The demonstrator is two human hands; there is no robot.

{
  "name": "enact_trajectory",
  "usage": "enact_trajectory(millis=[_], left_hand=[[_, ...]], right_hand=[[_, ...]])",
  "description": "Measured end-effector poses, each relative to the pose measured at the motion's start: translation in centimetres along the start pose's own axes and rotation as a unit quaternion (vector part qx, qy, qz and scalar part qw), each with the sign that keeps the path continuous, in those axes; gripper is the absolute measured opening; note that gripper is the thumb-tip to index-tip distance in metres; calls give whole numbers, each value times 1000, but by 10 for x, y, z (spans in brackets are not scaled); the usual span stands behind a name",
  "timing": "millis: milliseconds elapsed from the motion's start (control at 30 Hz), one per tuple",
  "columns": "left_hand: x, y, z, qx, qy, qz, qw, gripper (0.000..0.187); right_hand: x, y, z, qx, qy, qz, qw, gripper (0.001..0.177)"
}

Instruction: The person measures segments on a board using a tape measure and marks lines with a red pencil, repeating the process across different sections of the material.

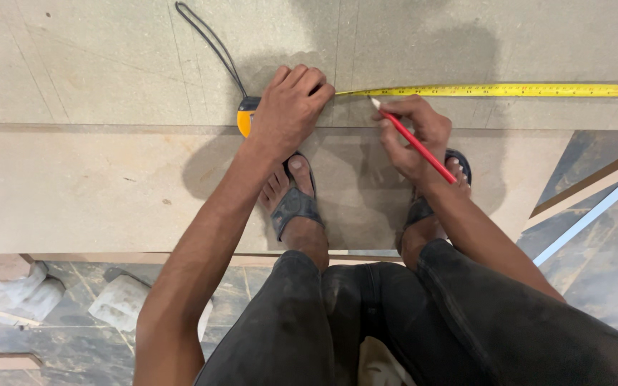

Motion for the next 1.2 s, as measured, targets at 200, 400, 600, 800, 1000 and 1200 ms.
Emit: enact_trajectory(millis=[200, 400, 600, 800, 1000, 1200], left_hand=[[0, 0, -1, -4, -11, 2, 1000, 15], [0, 0, -2, -6, -4, 1, 1000, 16], [1, 0, -1, -5, -7, -2, 1000, 14], [0, -1, 0, -6, 4, -4, 1000, 15], [0, -1, 2, -8, 5, -7, 1000, 14], [1, -1, 0, -6, 2, -4, 1000, 13]], right_hand=[[-10, 5, 7, -19, -29, -6, 999, 15], [-7, 8, 9, -17, -44, -20, 999, 16], [-1, 11, 16, -7, -44, -22, 999, 18], [-4, 12, 18, -4, -51, -18, 999, 18], [-5, 12, 20, -1, -45, -11, 999, 17], [-2, 13, 20, 0, -53, -30, 998, 17]])
Point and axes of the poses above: each hand's wrist, its own y-axis towards the middle knuckle, its own z-axis out of the palm, x = y × z, the point moved 6 cm from there along y, towards the middle knuckle, and after that the axes turned 1 degree about x, right-handed, at the moved point
